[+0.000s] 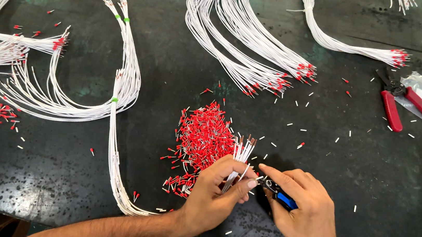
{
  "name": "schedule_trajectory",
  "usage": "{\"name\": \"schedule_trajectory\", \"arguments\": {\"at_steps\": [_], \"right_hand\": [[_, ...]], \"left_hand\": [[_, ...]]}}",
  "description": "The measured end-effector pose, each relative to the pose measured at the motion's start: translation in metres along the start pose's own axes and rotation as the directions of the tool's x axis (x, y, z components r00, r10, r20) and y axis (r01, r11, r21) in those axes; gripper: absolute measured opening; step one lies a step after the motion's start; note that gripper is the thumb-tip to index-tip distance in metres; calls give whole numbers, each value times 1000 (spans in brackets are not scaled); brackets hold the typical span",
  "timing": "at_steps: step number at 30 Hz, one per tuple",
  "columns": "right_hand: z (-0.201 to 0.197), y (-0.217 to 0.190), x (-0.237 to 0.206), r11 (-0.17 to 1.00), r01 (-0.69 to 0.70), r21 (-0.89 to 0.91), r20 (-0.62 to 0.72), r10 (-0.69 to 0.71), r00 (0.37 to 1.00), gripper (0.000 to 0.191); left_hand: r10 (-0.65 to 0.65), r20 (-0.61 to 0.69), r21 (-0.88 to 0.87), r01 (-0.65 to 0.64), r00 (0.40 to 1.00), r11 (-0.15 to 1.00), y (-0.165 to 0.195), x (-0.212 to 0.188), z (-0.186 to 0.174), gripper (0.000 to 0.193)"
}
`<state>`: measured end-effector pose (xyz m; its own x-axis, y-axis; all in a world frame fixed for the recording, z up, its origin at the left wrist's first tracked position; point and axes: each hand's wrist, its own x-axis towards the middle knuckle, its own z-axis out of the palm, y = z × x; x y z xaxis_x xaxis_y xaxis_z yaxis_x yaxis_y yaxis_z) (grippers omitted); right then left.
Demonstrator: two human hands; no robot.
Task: The person holds a bundle of white wire leads and uses blue-handled flush cutters to snip the red ends off the wires, letting the trimmed tips fall onto a pile on the table, then sets the trimmed bundle aside and picks up the next bundle. Another worker across the table performs similar trimming.
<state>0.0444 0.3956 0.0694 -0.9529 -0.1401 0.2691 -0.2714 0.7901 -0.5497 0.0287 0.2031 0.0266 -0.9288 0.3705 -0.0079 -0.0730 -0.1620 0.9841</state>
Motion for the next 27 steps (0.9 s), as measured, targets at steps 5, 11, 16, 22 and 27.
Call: {"name": "schedule_trajectory", "arguments": {"at_steps": [5,11,16,22,27], "right_hand": [[0,-1,-1,1000,-27,13,-1,27,1000,49],[-1,0,-2,996,-62,58,20,61,998,44],[-3,2,-1,994,-87,64,74,83,994,44],[-4,3,0,998,58,-6,-12,-58,998,50],[-4,3,0,998,53,-28,-16,-53,998,52]], "left_hand": [[7,-2,27,-7,1000,1000,2,0,-1,12],[19,7,10,-19,1000,1000,3,0,0,10],[-4,9,4,4,1000,1000,5,0,0,10],[10,-7,5,-10,1000,1000,5,1,2,11],[53,-17,37,-53,998,998,3,0,1,10]]}}
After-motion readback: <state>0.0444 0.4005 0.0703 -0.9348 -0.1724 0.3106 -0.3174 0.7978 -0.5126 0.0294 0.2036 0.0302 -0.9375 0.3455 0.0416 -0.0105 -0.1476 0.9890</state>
